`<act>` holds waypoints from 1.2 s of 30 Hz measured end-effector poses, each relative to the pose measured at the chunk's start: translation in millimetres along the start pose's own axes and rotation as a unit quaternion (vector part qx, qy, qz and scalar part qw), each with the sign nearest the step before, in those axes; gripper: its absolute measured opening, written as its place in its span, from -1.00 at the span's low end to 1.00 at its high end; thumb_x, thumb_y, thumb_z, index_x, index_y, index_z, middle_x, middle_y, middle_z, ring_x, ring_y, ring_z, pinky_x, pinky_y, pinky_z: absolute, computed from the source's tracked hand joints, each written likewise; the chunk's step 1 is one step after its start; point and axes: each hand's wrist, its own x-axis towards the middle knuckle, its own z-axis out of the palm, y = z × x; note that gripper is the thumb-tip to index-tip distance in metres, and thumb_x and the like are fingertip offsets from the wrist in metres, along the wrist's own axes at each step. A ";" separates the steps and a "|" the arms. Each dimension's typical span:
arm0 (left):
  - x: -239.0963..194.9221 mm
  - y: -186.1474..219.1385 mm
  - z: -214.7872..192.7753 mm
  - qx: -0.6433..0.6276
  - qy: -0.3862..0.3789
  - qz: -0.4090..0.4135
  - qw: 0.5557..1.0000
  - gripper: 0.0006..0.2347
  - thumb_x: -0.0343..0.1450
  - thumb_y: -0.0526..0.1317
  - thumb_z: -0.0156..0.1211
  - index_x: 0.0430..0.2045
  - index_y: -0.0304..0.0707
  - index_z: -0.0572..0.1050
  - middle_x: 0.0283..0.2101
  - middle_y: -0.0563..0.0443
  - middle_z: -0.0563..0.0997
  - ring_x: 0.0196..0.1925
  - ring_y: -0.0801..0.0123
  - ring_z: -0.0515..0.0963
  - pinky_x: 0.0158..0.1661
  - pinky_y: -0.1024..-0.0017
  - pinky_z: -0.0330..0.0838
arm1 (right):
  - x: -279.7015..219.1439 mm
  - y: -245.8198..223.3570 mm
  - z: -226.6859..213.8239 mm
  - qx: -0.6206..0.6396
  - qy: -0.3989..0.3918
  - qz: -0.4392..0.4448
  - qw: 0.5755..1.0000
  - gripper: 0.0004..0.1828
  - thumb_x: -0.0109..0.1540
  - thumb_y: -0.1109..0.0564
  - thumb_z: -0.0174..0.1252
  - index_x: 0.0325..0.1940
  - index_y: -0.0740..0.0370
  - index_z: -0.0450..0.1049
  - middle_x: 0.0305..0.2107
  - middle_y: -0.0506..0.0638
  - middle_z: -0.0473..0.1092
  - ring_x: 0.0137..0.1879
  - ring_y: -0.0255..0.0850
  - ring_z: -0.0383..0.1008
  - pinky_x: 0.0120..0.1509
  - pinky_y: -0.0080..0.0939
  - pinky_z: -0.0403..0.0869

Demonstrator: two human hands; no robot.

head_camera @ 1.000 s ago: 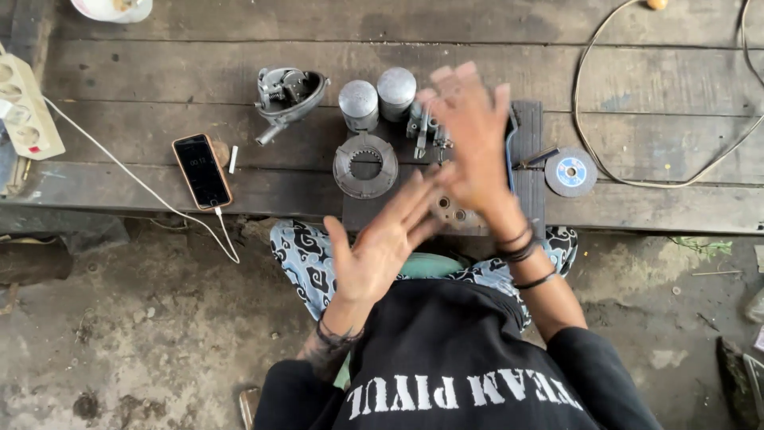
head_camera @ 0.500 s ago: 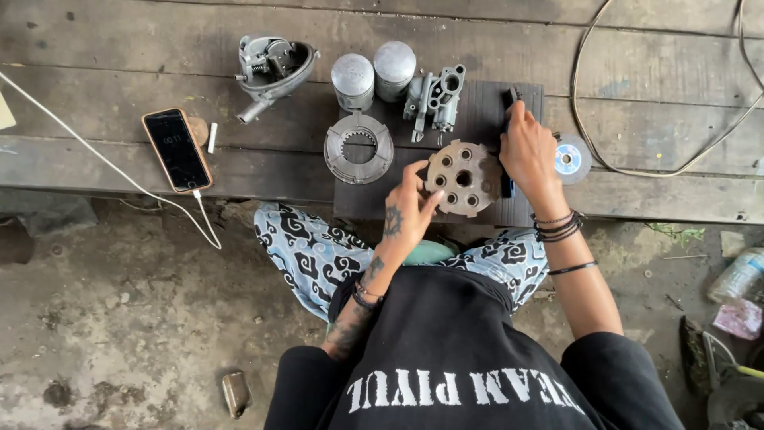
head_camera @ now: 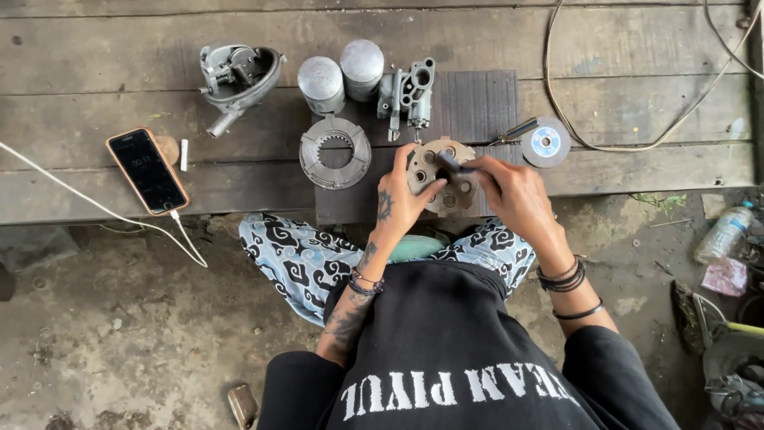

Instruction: Manually sanding the surface of a motorcycle clutch hub using a sanding disc and cleaning it with a brush.

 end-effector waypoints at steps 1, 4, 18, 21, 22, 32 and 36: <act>0.2 -2.0 -1.5 -0.020 -0.005 0.005 1.000 -0.41 0.41 -0.08 0.42 0.28 -0.23 0.26 0.06 -0.56 0.56 0.10 -0.46 0.56 -0.05 -0.21 0.56 | 1.8 -6.5 -2.8 -0.036 0.006 0.009 0.999 -0.79 0.34 0.13 0.12 0.06 -0.01 0.54 -0.38 0.00 0.55 -0.27 0.16 0.57 -0.19 0.17 0.50; 0.7 9.9 -7.0 -0.052 -0.008 0.007 0.999 -0.43 0.41 -0.11 0.42 0.26 -0.24 0.28 0.05 -0.60 0.55 0.12 -0.52 0.53 -0.01 -0.28 0.51 | 8.3 24.2 7.8 -0.049 0.027 0.017 0.998 -0.81 0.36 0.07 0.15 0.04 -0.12 0.56 -0.36 -0.04 0.53 -0.26 0.09 0.57 -0.25 0.10 0.50; 6.7 -4.6 -13.5 -0.039 -0.032 0.003 0.999 -0.39 0.38 -0.04 0.43 0.29 -0.28 0.34 0.15 -0.49 0.54 0.19 -0.35 0.54 0.09 -0.13 0.51 | 9.4 -12.2 -9.6 -0.097 -0.013 0.022 0.995 -0.84 0.40 0.01 0.03 -0.06 0.01 0.52 -0.38 0.07 0.53 -0.28 0.20 0.58 -0.21 0.21 0.55; 6.1 0.8 -14.5 -0.039 -0.041 -0.001 0.998 -0.40 0.38 -0.07 0.44 0.29 -0.32 0.36 0.16 -0.49 0.53 0.21 -0.35 0.52 0.12 -0.12 0.49 | 17.5 -9.6 1.5 -0.103 0.009 0.008 0.995 -0.82 0.43 0.01 0.00 -0.06 0.02 0.51 -0.39 0.05 0.52 -0.29 0.18 0.59 -0.24 0.19 0.55; 8.3 4.1 -16.5 -0.035 -0.036 0.001 0.999 -0.40 0.38 -0.08 0.43 0.28 -0.37 0.37 0.17 -0.51 0.53 0.22 -0.36 0.51 0.13 -0.13 0.48 | 20.7 -7.3 4.6 -0.103 0.017 0.000 0.995 -0.81 0.44 0.02 -0.01 -0.06 0.02 0.52 -0.40 0.02 0.52 -0.30 0.15 0.60 -0.25 0.14 0.56; 1.9 12.6 -33.0 0.016 -0.079 0.015 0.997 -0.46 0.43 -0.18 0.35 0.34 -0.24 0.36 0.22 -0.41 0.52 0.27 -0.29 0.48 0.16 -0.13 0.44 | -16.1 24.2 4.6 0.031 0.081 0.104 0.991 -0.59 0.34 0.30 0.01 0.27 0.11 0.40 -0.33 0.36 0.51 -0.17 0.40 0.52 -0.17 0.36 0.47; -0.4 17.6 -30.7 0.106 -0.058 -0.017 0.993 -0.43 0.37 -0.15 0.35 0.31 -0.20 0.34 0.13 -0.49 0.55 0.16 -0.35 0.56 0.03 -0.21 0.52 | 16.3 5.5 18.8 0.129 0.117 0.003 0.985 -0.39 0.25 0.53 -0.02 0.40 0.35 0.25 -0.06 0.39 0.45 -0.01 0.30 0.54 -0.03 0.23 0.54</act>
